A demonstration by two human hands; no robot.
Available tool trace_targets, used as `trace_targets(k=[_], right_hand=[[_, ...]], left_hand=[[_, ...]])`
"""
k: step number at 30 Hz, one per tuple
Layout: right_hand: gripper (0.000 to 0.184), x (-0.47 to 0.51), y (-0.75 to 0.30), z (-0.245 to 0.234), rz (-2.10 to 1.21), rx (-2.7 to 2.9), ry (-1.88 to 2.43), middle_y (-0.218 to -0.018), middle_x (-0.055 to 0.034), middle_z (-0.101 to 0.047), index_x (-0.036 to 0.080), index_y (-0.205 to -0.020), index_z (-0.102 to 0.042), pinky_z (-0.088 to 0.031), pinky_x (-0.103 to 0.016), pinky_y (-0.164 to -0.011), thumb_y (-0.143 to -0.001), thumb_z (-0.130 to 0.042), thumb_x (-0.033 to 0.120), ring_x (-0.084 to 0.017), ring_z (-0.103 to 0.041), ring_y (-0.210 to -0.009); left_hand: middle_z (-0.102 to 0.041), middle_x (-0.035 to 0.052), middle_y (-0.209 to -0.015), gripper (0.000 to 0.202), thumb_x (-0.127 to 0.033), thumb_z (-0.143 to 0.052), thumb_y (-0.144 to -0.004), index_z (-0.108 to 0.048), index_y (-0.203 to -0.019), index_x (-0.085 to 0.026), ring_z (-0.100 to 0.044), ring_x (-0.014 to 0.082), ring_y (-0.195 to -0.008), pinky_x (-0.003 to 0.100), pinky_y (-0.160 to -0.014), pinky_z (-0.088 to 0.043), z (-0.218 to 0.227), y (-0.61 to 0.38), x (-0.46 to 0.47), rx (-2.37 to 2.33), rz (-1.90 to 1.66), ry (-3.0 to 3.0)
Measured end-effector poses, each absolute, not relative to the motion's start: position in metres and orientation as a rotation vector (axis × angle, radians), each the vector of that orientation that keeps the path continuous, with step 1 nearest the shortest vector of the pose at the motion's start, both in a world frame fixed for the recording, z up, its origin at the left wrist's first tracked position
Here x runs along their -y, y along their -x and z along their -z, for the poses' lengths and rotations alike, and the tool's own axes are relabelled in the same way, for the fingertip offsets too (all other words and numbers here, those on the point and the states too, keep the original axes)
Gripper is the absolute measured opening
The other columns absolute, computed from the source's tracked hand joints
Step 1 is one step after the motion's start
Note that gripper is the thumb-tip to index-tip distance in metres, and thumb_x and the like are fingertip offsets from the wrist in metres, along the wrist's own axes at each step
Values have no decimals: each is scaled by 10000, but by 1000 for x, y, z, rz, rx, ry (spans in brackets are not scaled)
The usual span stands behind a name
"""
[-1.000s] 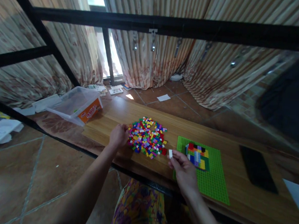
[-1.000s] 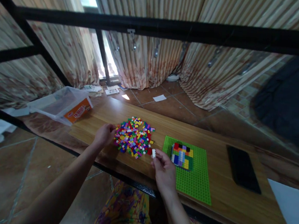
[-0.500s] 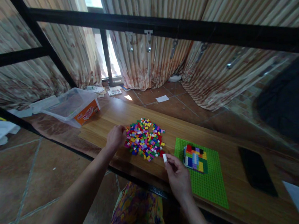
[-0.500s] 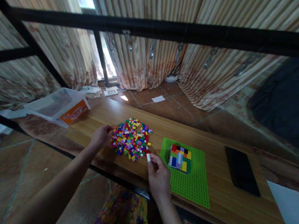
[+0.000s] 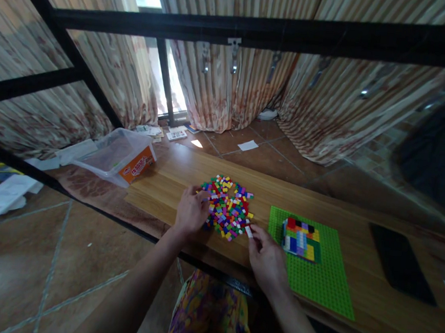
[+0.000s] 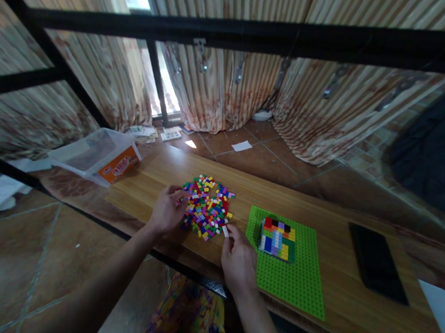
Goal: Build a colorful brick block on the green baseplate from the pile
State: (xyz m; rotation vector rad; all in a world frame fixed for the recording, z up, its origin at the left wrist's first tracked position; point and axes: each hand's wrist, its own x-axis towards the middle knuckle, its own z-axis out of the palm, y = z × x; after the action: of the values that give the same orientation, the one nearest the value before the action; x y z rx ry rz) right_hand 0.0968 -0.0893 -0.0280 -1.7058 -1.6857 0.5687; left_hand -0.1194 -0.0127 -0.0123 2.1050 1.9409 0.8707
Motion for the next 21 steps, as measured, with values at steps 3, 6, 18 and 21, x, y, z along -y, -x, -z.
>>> trace_targets(k=[3,6,18,21], right_hand=[[315,87,-95,28,-569,1661,1701,-991,-68,-727,216,-1116,-623,-531,-365,-798,-863,-439,258,-214,-691,-866],[316,89,-96,30,-571,1642,1673,-1025,-82,-722,204,-1113,-628,-530,-378,-821,-863,-445,266,-224,-687,-902],[300,96,-99,27,-656,1548,1624,-1048,-70,-716,219,-1100,-642,-525,-383,-857,-871,-462,291,-220,-675,-939],[293,99,-98,23,-664,1526,1598,-1030,-73,-719,215,-1084,-652,-530,-369,-833,-865,-471,289,-217,-677,-917]], left_hand=[[-629,109,-1086,252,-172,-510,-811,-722,-943,-207,-549,251,-1039,406,-976,-436,7,111,-7,-1915,-655,-2259],[-635,113,-1083,275,-167,-485,-820,-731,-935,-210,-549,252,-1013,407,-972,-420,8,105,-15,-1924,-587,-2291],[-652,110,-1036,231,-187,-506,-808,-736,-812,-206,-549,251,-1032,379,-943,-436,3,93,-26,-1945,-457,-2281],[-656,103,-1017,223,-197,-510,-805,-729,-769,-210,-549,251,-1036,380,-943,-434,0,94,-33,-1924,-368,-2281]])
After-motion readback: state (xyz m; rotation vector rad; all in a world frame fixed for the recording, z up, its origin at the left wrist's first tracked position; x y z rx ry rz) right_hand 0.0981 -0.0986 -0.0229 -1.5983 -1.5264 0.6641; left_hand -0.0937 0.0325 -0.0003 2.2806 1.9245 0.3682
